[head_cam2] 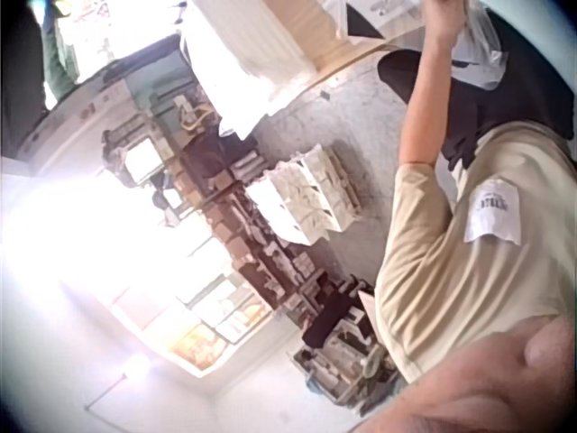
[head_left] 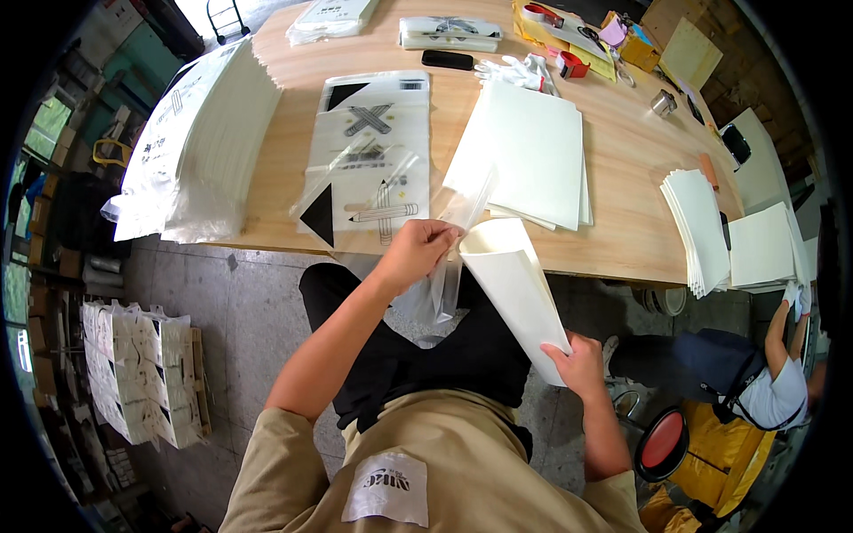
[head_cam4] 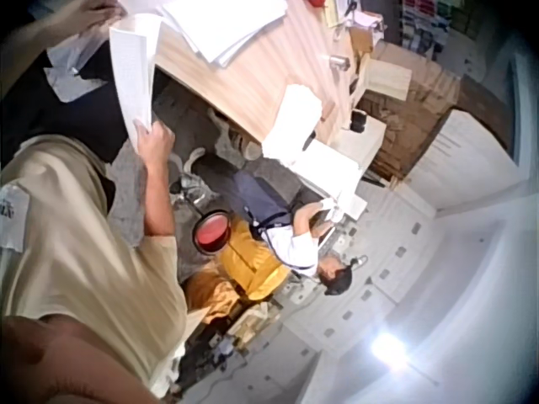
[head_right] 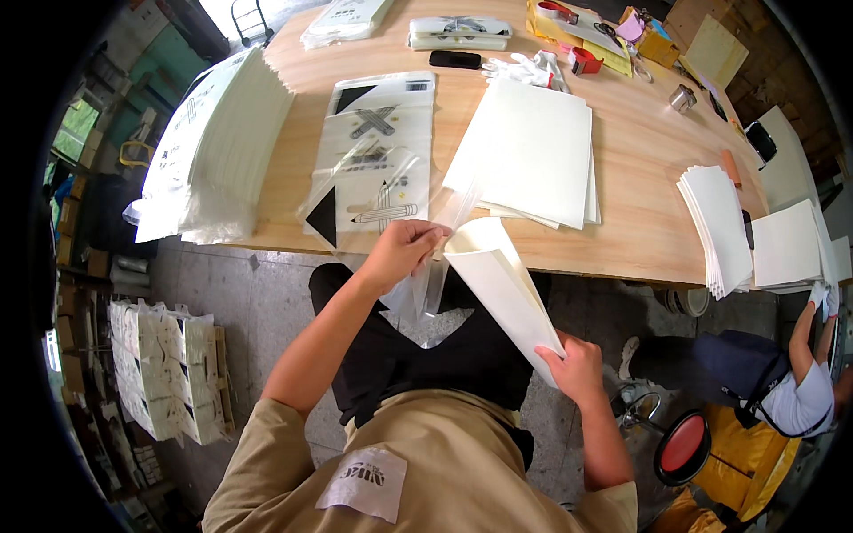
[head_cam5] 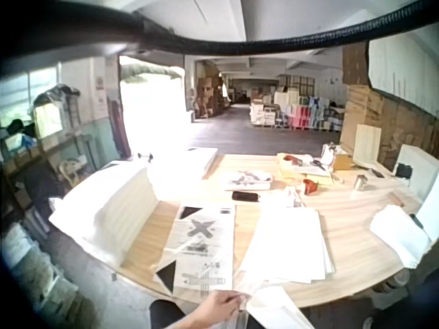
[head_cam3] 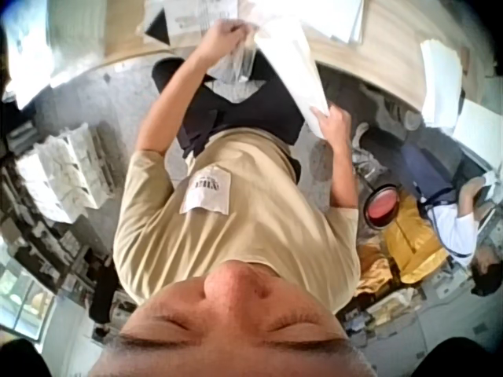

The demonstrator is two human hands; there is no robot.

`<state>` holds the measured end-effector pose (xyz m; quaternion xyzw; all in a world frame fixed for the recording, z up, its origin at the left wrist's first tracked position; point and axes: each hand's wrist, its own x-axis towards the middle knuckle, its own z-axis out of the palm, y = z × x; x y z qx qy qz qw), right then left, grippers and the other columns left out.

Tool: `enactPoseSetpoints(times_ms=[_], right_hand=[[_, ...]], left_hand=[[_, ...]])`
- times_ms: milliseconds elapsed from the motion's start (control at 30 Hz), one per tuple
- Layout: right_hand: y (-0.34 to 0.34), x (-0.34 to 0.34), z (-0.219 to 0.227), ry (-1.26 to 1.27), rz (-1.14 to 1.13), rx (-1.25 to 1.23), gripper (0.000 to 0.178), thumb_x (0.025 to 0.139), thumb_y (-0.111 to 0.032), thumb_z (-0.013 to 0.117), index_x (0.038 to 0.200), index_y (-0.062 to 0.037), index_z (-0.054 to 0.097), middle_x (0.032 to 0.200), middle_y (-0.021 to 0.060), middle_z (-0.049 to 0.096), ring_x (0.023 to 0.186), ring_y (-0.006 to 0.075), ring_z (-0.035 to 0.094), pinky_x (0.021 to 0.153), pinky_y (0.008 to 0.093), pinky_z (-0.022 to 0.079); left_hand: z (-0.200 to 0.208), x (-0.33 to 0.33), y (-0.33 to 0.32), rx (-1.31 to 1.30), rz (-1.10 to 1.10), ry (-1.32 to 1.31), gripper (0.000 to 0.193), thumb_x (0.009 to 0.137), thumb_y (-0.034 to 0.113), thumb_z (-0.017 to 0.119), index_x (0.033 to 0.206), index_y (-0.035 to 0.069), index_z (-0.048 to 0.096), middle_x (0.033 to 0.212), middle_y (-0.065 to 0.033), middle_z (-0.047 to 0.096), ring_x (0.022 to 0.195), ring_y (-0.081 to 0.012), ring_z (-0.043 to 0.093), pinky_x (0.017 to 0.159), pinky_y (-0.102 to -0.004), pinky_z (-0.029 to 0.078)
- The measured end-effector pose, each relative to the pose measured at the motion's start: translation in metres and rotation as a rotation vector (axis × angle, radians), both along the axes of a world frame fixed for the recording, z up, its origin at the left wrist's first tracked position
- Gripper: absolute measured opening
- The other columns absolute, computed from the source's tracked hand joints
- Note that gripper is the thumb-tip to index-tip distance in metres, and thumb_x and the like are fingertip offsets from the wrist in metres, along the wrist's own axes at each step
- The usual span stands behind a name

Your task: The person repeatedly picks up stacks of white paper, places them into clear plastic bags, and seals the bags. The packaged items are then set aside on the table.

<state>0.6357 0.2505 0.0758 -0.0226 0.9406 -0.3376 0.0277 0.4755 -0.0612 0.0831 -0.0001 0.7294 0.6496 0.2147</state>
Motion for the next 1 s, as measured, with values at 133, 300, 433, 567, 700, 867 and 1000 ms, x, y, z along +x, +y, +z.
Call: enactPoseSetpoints(times_ms=[133, 300, 433, 567, 700, 867, 1000], right_hand=[[0.012, 0.003, 0.011, -0.123, -0.016, -0.003, 0.03, 0.079, -0.018, 0.078, 0.105, -0.0031, 0.073, 0.09, 0.0178, 0.073, 0.078, 0.0298, 0.073, 0.07, 0.0352, 0.056], [0.043, 0.002, 0.01, -0.291, -0.144, -0.919, 0.039, 0.077, -0.009, 0.082, 0.111, 0.0039, 0.069, 0.103, 0.0128, 0.074, 0.092, 0.0264, 0.073, 0.085, 0.0407, 0.057], [-0.026, -0.038, 0.044, -0.401, -0.005, -1.67, 0.056, 0.083, -0.011, 0.078, 0.133, 0.0024, 0.055, 0.132, 0.0179, 0.061, 0.114, 0.0272, 0.065, 0.099, 0.0429, 0.052], [-0.065, -0.071, -0.001, -0.516, 0.025, -1.897, 0.057, 0.092, -0.023, 0.069, 0.14, -0.0011, 0.048, 0.145, 0.0229, 0.048, 0.129, 0.0336, 0.054, 0.107, 0.0462, 0.047], [-0.077, -0.068, -0.014, -0.571, -0.115, -1.89, 0.047, 0.092, -0.026, 0.071, 0.131, -0.0046, 0.057, 0.123, 0.0072, 0.066, 0.113, 0.0247, 0.063, 0.1, 0.0422, 0.05], [-0.043, -0.039, -0.042, -0.499, -0.151, -1.853, 0.059, 0.09, -0.031, 0.072, 0.138, -0.003, 0.052, 0.136, 0.019, 0.058, 0.124, 0.0323, 0.058, 0.107, 0.048, 0.045], [-0.031, -0.026, -0.057, -0.45, -0.192, -1.886, 0.061, 0.09, -0.031, 0.071, 0.14, -0.0028, 0.049, 0.139, 0.0208, 0.056, 0.126, 0.033, 0.056, 0.108, 0.0486, 0.044]], left_hand=[[0.011, 0.004, -0.006, -0.141, -0.028, 0.23, 0.023, 0.099, 0.015, 0.06, 0.109, -0.002, 0.072, 0.061, 0.0036, 0.051, 0.053, -0.0045, 0.043, 0.048, -0.0238, 0.034], [0.031, 0.015, -0.012, -0.268, -0.017, 0.327, 0.022, 0.095, 0.015, 0.065, 0.105, -0.003, 0.072, 0.061, 0.001, 0.056, 0.053, -0.0058, 0.045, 0.049, -0.0255, 0.037], [0.047, 0.023, 0.009, -0.317, -0.019, 0.408, 0.018, 0.092, 0.014, 0.068, 0.102, 0.0, 0.073, 0.062, -0.0059, 0.061, 0.053, -0.0077, 0.048, 0.052, -0.0272, 0.041], [0.034, 0.035, 0.021, -0.31, -0.076, 0.647, 0.013, 0.088, 0.013, 0.068, 0.096, 0.003, 0.072, 0.078, -0.0157, 0.07, 0.066, -0.0314, 0.068, 0.061, -0.0369, 0.053], [0.027, 0.041, 0.01, -0.264, -0.015, 0.451, 0.013, 0.091, 0.012, 0.067, 0.097, 0.002, 0.071, 0.072, -0.0119, 0.069, 0.059, -0.0208, 0.065, 0.058, -0.0323, 0.051], [-0.004, 0.026, -0.041, 0.224, 0.409, 0.136, 0.015, 0.098, 0.015, 0.061, 0.096, 0.001, 0.065, 0.065, 0.0003, 0.058, 0.055, -0.0065, 0.052, 0.05, -0.0234, 0.041], [0.027, 0.027, -0.037, 0.606, 0.678, -0.248, 0.015, 0.102, 0.017, 0.055, 0.102, 0.003, 0.059, 0.073, -0.0034, 0.062, 0.065, -0.0088, 0.058, 0.058, -0.0241, 0.048]])
